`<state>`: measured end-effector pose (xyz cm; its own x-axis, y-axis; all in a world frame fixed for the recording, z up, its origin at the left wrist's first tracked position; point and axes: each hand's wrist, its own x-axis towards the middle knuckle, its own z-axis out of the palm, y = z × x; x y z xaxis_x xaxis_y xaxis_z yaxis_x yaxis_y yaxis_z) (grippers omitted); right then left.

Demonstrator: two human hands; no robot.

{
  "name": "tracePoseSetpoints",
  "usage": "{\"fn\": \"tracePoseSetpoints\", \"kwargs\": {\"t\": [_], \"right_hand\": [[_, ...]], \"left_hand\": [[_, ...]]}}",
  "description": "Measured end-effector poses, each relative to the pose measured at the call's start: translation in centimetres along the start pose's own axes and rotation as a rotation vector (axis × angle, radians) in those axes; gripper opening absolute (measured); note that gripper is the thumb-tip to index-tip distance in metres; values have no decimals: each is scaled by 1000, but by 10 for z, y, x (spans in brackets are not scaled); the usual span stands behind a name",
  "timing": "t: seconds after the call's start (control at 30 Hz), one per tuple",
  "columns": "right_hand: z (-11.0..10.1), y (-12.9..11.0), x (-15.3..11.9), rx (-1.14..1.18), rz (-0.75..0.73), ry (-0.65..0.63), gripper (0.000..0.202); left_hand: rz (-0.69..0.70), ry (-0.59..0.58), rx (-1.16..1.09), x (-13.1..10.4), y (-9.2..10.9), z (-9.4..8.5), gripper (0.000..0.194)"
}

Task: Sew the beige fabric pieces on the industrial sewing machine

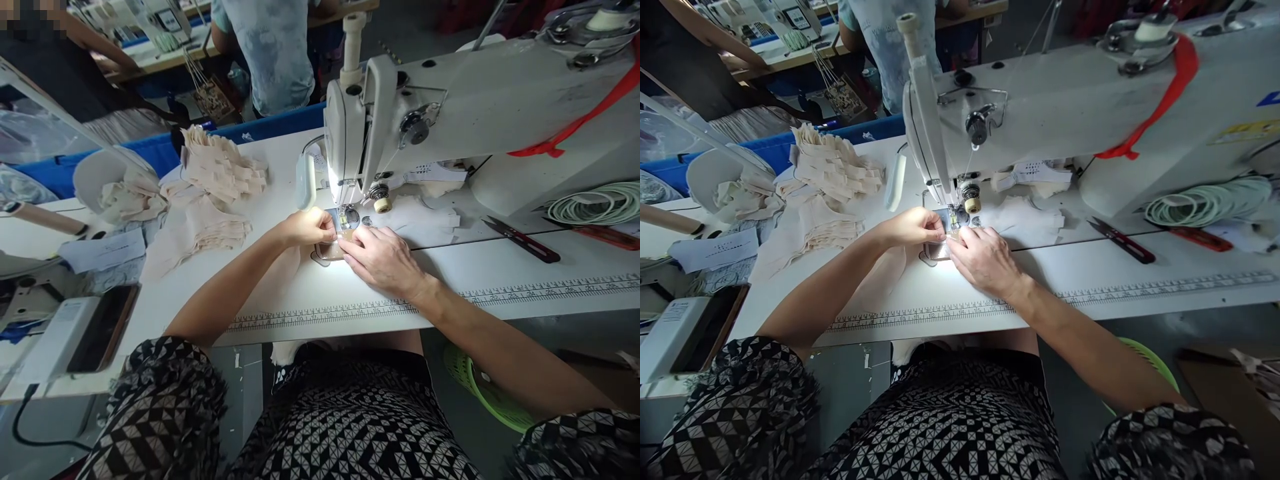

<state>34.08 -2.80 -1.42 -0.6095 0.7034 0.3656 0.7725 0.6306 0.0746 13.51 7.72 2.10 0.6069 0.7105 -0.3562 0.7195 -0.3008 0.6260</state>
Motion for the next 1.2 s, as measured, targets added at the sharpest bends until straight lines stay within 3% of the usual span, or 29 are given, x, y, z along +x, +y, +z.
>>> {"fn": "tracePoseSetpoints", "kwargs": {"t": [0.1, 0.17, 0.27, 0.37, 0.5, 0.73, 0.93, 1.2], "right_hand": [[1, -2, 2, -10, -2, -4, 35], [0, -5, 3, -17, 8, -21, 34], [-2, -9, 6, -33, 24, -54, 35], [-5, -10, 8, -45, 20, -72, 36], [-7, -11, 9, -36, 21, -71, 36], [-8, -12, 9, -20, 41, -32, 37], [-8, 7, 7, 14, 186, 49, 38], [-3, 18, 0, -45, 193, 41, 33]], "left_hand": [[18, 35, 85, 0, -3, 3, 16], [100, 197, 194, -5, -6, 11, 14], [347, 513, 390, -21, -8, 32, 13], [565, 641, 524, -40, -10, 53, 29], [643, 596, 608, -52, -16, 69, 36], [658, 577, 617, -52, -16, 72, 39], [577, 557, 628, -34, -14, 70, 35], [513, 552, 608, -15, -18, 70, 36]]}}
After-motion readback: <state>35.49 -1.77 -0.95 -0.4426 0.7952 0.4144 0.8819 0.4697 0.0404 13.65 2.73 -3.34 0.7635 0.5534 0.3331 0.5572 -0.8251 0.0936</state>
